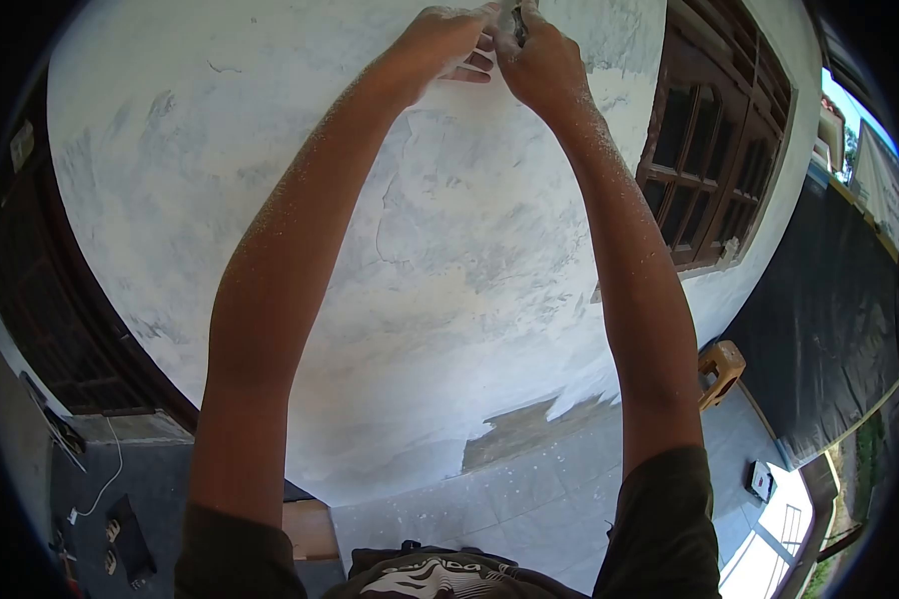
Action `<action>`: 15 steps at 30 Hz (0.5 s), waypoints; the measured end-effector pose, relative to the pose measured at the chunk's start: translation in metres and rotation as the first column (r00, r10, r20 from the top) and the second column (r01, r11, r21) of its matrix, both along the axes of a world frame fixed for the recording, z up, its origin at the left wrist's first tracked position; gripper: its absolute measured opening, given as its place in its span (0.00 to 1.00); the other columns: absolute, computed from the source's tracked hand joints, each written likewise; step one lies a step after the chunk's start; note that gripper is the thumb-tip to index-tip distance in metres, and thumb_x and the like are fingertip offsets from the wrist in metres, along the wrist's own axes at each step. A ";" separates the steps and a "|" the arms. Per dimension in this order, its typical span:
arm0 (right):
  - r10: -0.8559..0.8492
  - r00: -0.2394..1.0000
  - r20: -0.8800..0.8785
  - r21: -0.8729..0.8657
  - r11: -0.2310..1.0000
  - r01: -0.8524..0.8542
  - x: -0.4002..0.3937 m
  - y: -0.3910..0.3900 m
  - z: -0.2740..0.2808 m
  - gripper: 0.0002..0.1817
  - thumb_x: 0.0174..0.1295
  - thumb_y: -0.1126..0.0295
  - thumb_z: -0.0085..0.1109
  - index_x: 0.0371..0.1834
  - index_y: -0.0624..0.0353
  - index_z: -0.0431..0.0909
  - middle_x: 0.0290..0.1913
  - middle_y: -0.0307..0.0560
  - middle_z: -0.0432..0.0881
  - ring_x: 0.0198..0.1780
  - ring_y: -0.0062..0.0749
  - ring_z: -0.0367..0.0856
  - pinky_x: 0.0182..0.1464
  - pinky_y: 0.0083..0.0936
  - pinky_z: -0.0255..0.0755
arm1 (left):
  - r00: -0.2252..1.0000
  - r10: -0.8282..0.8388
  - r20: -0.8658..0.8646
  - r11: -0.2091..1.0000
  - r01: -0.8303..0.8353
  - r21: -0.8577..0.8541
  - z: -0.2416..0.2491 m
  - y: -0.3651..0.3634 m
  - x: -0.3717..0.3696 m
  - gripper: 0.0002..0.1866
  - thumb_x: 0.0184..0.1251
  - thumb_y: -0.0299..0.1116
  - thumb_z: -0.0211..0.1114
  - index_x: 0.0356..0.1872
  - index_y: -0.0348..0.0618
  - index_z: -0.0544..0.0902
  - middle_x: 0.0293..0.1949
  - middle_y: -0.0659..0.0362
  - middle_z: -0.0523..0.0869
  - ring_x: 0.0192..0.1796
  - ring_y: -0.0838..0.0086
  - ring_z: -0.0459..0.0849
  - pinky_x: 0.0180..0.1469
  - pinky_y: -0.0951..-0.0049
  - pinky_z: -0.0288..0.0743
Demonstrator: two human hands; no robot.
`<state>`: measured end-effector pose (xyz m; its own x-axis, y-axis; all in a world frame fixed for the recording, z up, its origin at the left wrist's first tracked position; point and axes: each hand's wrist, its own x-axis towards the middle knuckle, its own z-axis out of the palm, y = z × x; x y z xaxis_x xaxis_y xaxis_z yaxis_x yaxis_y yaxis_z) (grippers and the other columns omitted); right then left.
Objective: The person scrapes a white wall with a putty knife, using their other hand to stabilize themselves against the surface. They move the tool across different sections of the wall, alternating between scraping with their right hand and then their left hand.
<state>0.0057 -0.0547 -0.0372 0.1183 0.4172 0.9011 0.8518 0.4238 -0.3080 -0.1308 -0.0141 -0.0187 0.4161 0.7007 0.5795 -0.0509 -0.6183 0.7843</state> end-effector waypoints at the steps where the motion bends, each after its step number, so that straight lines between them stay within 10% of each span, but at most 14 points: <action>1: -0.054 0.998 0.038 0.047 0.998 0.052 0.006 0.011 -0.004 0.31 0.67 0.67 0.59 0.71 0.72 0.69 0.53 0.73 0.84 0.58 0.59 0.84 0.64 0.45 0.75 | 1.000 -0.008 -0.005 1.000 0.008 0.001 -0.001 0.001 -0.011 0.17 0.81 0.47 0.57 0.43 0.43 0.84 0.33 0.59 0.86 0.35 0.69 0.85 0.41 0.70 0.84; 3: -0.117 0.991 0.070 0.094 0.990 0.110 0.019 0.034 -0.016 0.34 0.67 0.66 0.59 0.74 0.71 0.65 0.55 0.74 0.83 0.58 0.59 0.84 0.65 0.46 0.74 | 0.844 0.512 0.162 0.676 -0.512 0.530 -0.003 0.004 -0.031 0.14 0.73 0.41 0.64 0.42 0.39 0.86 0.44 0.52 0.88 0.47 0.64 0.86 0.50 0.64 0.83; 4: -0.119 0.986 0.114 0.197 0.976 0.095 0.027 0.046 -0.025 0.32 0.68 0.65 0.55 0.74 0.67 0.68 0.55 0.71 0.83 0.55 0.59 0.85 0.62 0.45 0.76 | 0.849 0.505 0.157 0.681 -0.503 0.532 -0.006 0.013 -0.039 0.14 0.73 0.41 0.64 0.42 0.39 0.86 0.44 0.52 0.88 0.47 0.64 0.86 0.50 0.64 0.83; 6: -0.133 0.979 0.156 0.293 0.953 0.083 0.030 0.053 -0.039 0.30 0.69 0.64 0.51 0.74 0.63 0.71 0.55 0.68 0.83 0.52 0.60 0.85 0.59 0.45 0.77 | 0.773 0.481 0.413 0.221 -0.563 0.796 -0.019 0.038 -0.046 0.17 0.68 0.38 0.67 0.51 0.37 0.86 0.58 0.45 0.83 0.64 0.56 0.79 0.65 0.58 0.75; 9: -0.105 0.984 0.147 0.365 0.930 0.045 0.015 0.041 -0.058 0.29 0.70 0.67 0.48 0.74 0.64 0.68 0.53 0.73 0.84 0.52 0.64 0.86 0.58 0.47 0.77 | 0.699 0.546 0.461 -0.094 -0.496 0.863 -0.042 0.056 -0.038 0.20 0.68 0.36 0.66 0.59 0.40 0.84 0.63 0.45 0.79 0.70 0.53 0.71 0.75 0.52 0.63; 15: -0.059 0.998 -0.016 0.197 0.978 0.061 -0.004 0.016 -0.089 0.25 0.76 0.64 0.49 0.74 0.56 0.71 0.38 0.66 0.85 0.43 0.62 0.87 0.49 0.49 0.81 | 0.529 0.797 0.293 -0.152 -0.292 0.944 -0.050 0.058 -0.031 0.31 0.78 0.50 0.54 0.76 0.50 0.69 0.80 0.50 0.61 0.84 0.57 0.52 0.84 0.49 0.40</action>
